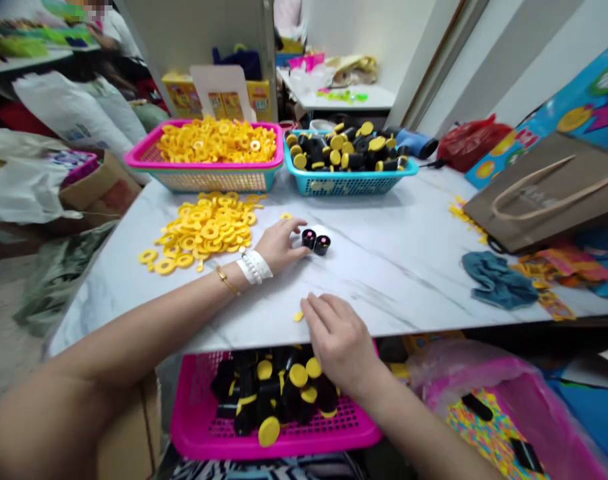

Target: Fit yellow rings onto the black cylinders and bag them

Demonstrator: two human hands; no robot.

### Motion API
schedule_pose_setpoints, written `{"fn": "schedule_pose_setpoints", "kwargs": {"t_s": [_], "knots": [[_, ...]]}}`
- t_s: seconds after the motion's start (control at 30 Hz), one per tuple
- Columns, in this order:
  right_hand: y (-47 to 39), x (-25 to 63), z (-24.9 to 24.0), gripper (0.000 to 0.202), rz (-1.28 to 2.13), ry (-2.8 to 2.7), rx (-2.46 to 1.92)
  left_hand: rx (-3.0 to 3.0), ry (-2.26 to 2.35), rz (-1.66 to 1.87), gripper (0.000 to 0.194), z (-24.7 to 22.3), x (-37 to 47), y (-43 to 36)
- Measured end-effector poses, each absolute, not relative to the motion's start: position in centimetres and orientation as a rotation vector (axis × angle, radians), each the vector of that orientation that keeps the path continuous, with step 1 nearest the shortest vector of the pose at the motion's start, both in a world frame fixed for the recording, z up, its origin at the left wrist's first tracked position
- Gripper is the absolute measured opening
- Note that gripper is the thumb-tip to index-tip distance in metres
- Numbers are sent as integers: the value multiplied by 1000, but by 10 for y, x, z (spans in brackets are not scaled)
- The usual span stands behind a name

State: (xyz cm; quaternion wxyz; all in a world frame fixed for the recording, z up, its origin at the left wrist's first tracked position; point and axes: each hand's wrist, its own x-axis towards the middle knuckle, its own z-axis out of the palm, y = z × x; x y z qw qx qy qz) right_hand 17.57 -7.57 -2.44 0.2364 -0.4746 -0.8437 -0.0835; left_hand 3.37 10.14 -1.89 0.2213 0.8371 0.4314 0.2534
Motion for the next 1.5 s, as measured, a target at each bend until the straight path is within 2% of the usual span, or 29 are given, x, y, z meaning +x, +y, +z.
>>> {"fn": "schedule_pose_setpoints", "kwargs": {"t_s": [0.1, 0.17, 0.2, 0.37, 0.47, 0.57, 0.67, 0.77, 0.83, 0.97, 1.23, 1.5], "knots": [[-84, 171, -18, 48, -170, -2410, -1343, 2340, 1167, 719, 40, -23, 34, 107], [-90, 168, -17, 65, -161, -2479, -1365, 2339, 1179, 736, 36, -23, 34, 107], [-93, 168, -18, 67, -197, -2500, -1359, 2329, 1194, 737, 35, -22, 33, 105], [-100, 166, -32, 26, -423, -2403, -1239, 2344, 1170, 663, 24, -10, -1, 61], [-102, 163, -34, 21, -364, -2413, -1147, 2352, 1144, 634, 25, -4, -32, 18], [-104, 159, -24, 21, -119, -2399, -1060, 2261, 1185, 685, 23, -4, -50, -17], [-100, 155, -4, 11, 456, -2216, -1058, 2215, 1212, 762, 23, -10, -51, -33], [-85, 149, 14, 25, 852, -1917, -1207, 2231, 1242, 828, 22, -18, -47, -36], [-69, 145, 19, 27, 922, -1794, -1296, 2236, 1237, 854, 22, -23, -45, -35], [-42, 139, 13, 8, 971, -1731, -1342, 2235, 1217, 884, 23, -26, -46, -35], [-28, 135, 3, 13, 1337, -1401, -1423, 2220, 1230, 814, 28, -25, -46, -37], [-37, 128, 0, 21, 1260, -1418, -1447, 2169, 1257, 760, 27, -13, -46, -36]]}}
